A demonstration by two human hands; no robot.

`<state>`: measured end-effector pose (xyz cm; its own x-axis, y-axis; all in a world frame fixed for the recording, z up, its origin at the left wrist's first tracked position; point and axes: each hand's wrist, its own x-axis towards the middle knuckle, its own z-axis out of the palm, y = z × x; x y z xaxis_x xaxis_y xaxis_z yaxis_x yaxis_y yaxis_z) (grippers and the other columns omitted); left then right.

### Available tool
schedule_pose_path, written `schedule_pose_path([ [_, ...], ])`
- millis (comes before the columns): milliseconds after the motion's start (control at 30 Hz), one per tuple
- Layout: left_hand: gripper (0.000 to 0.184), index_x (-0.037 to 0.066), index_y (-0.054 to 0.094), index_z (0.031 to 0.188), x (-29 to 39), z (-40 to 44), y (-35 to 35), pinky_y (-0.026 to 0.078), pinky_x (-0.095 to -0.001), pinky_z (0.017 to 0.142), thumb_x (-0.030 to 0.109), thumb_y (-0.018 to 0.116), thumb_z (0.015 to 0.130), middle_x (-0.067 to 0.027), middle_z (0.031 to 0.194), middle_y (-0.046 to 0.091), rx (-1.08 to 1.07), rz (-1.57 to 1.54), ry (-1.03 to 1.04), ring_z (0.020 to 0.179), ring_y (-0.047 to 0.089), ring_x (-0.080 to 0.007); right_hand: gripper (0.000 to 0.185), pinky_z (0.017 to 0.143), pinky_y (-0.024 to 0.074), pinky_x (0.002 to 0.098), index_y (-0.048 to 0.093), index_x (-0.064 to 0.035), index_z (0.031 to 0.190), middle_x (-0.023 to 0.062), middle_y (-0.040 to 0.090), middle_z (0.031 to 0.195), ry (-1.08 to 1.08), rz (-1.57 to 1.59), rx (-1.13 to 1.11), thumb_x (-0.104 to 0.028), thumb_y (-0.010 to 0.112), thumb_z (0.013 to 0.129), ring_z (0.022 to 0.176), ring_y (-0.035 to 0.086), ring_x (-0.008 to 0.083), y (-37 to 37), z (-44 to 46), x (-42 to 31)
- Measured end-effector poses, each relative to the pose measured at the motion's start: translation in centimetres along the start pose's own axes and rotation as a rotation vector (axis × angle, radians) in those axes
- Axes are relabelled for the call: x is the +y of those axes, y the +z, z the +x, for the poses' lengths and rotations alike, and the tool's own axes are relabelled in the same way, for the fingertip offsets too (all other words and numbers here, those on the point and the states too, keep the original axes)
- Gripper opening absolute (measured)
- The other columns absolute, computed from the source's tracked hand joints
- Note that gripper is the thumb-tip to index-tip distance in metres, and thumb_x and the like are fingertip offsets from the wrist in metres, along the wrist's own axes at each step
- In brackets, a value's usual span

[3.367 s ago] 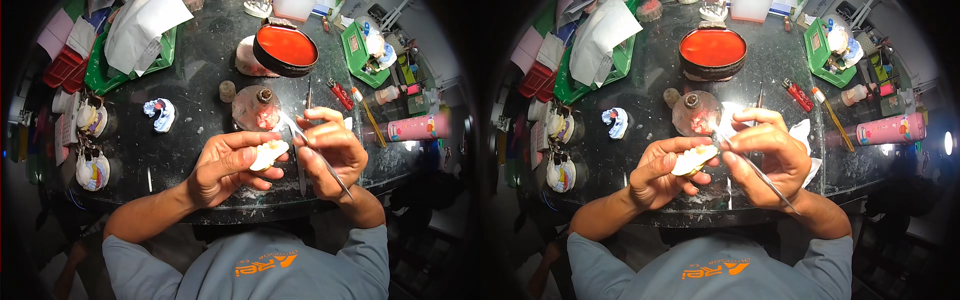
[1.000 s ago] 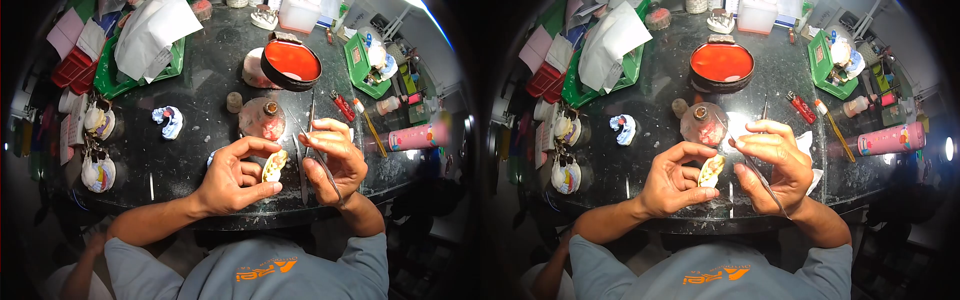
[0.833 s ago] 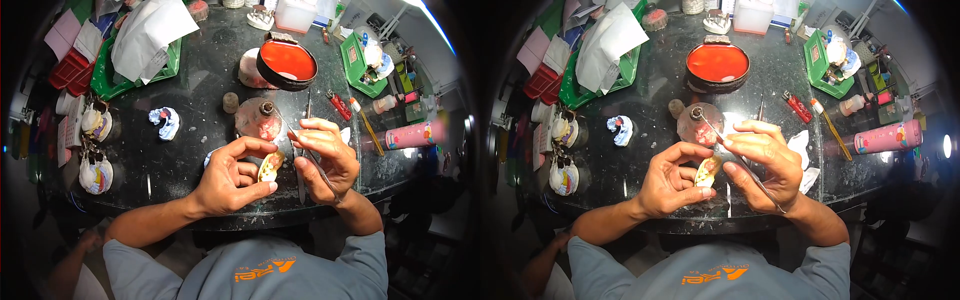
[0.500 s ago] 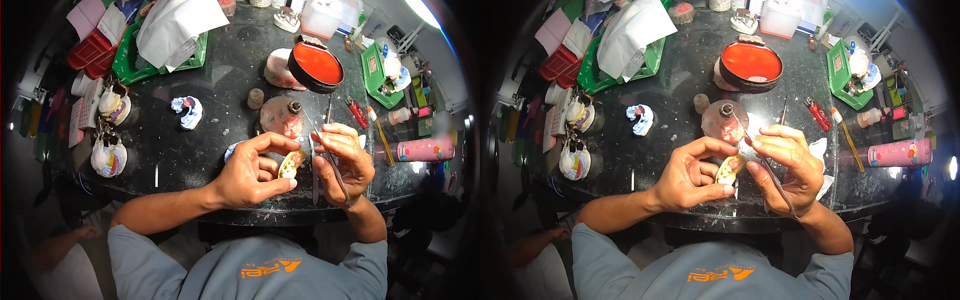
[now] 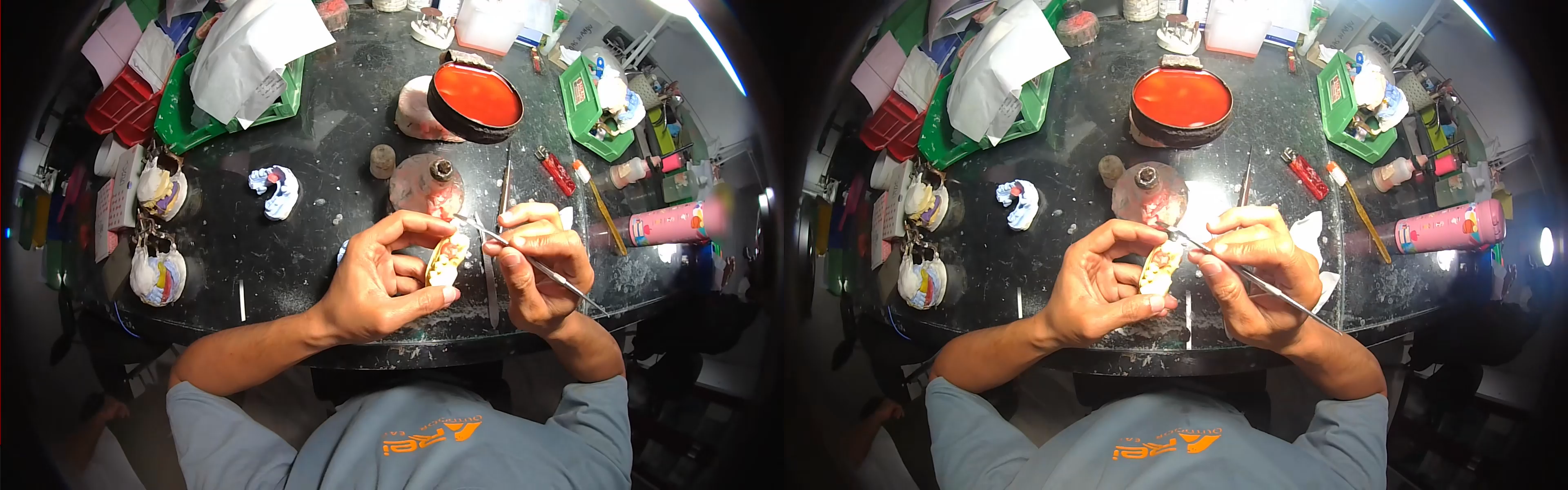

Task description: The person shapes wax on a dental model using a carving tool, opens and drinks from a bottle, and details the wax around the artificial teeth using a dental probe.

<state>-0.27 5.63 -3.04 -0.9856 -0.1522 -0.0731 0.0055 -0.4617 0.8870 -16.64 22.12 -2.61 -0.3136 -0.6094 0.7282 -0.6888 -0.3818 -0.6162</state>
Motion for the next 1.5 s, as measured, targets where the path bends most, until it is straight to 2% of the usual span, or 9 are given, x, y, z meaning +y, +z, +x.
schedule_pose_path([
  [200, 0.059, -0.007, 0.042, 0.135, -0.2, 0.0, 0.0, 0.065, -0.0363, 0.093, -0.017, 0.071, 0.084, -0.0205, 0.132, 0.056, 0.013, -0.031, 0.025, 0.110, 0.071, -0.0286, 0.021, 0.087, 0.0547, 0.0434, 0.054, -0.0024, 0.094, 0.0127, 0.072, 0.079, 0.068, 0.143, 0.018, 0.006, 0.073, 0.089, 0.098, 0.069, 0.0343, 0.9, -1.0, -0.2],
  [300, 0.058, 0.000, 0.046, 0.133, -0.6, 0.0, 0.2, 0.063, -0.0275, 0.085, -0.010, 0.076, 0.084, -0.0162, 0.128, 0.058, 0.030, -0.058, 0.056, 0.107, 0.070, -0.0194, 0.026, 0.085, 0.0556, 0.0441, 0.052, -0.0035, 0.086, 0.0122, 0.069, 0.075, 0.070, 0.125, -0.013, 0.009, 0.075, 0.084, 0.098, 0.070, 0.0361, 0.9, -1.1, -0.6],
  [400, 0.058, 0.000, 0.045, 0.132, -0.7, 0.0, 0.2, 0.063, -0.0279, 0.085, -0.011, 0.076, 0.084, -0.0168, 0.128, 0.057, 0.025, -0.049, 0.056, 0.107, 0.070, -0.0199, 0.028, 0.084, 0.0570, 0.0443, 0.051, -0.0044, 0.081, 0.0115, 0.067, 0.072, 0.051, 0.099, -0.050, 0.012, 0.074, 0.081, 0.097, 0.071, 0.0366, 0.6, -0.9, -0.7],
  [633, 0.060, -0.001, 0.043, 0.134, -0.3, 0.0, 0.2, 0.064, -0.0295, 0.085, -0.011, 0.075, 0.084, -0.0174, 0.126, 0.057, 0.009, -0.123, 0.019, 0.106, 0.071, -0.0220, 0.031, 0.082, 0.0591, 0.0428, 0.049, -0.0059, 0.081, 0.0089, 0.065, 0.072, 0.038, 0.089, -0.074, 0.011, 0.074, 0.081, 0.097, 0.072, 0.0358, 1.0, -0.9, -0.9],
  [733, 0.063, -0.005, 0.040, 0.137, -0.2, 0.0, -0.3, 0.066, -0.0404, 0.090, -0.007, 0.076, 0.084, -0.0234, 0.132, 0.056, -0.017, -0.120, -0.037, 0.107, 0.073, -0.0326, 0.031, 0.079, 0.0592, 0.0414, 0.049, -0.0062, 0.082, 0.0081, 0.065, 0.073, 0.004, 0.046, -0.090, 0.011, 0.075, 0.080, 0.097, 0.072, 0.0355, 0.9, -0.8, -1.0],
  [833, 0.064, -0.004, 0.040, 0.137, 0.0, 0.0, -0.2, 0.066, -0.0402, 0.088, -0.005, 0.076, 0.084, -0.0237, 0.132, 0.056, -0.011, -0.123, -0.055, 0.105, 0.073, -0.0330, 0.031, 0.077, 0.0590, 0.0402, 0.049, -0.0064, 0.082, 0.0075, 0.065, 0.073, -0.008, 0.015, -0.103, 0.010, 0.076, 0.080, 0.096, 0.072, 0.0353, 0.9, -0.7, -1.1],
  [933, 0.061, -0.002, 0.043, 0.134, 0.2, -0.1, 0.1, 0.065, -0.0309, 0.084, -0.010, 0.076, 0.084, -0.0172, 0.123, 0.059, -0.001, -0.171, -0.045, 0.104, 0.073, -0.0233, 0.032, 0.076, 0.0586, 0.0394, 0.049, -0.0068, 0.083, 0.0072, 0.065, 0.072, -0.012, 0.010, -0.112, 0.010, 0.076, 0.080, 0.095, 0.072, 0.0351, 1.0, -0.7, -1.1],
  [1500, 0.060, -0.002, 0.045, 0.133, 0.1, -0.1, 0.1, 0.064, -0.0297, 0.083, -0.009, 0.077, 0.084, -0.0168, 0.123, 0.060, -0.010, -0.160, -0.037, 0.104, 0.072, -0.0224, 0.031, 0.074, 0.0583, 0.0376, 0.051, -0.0070, 0.082, 0.0068, 0.065, 0.073, -0.023, 0.002, -0.112, 0.010, 0.076, 0.081, 0.097, 0.072, 0.0346, 1.1, -0.7, -1.1],
])
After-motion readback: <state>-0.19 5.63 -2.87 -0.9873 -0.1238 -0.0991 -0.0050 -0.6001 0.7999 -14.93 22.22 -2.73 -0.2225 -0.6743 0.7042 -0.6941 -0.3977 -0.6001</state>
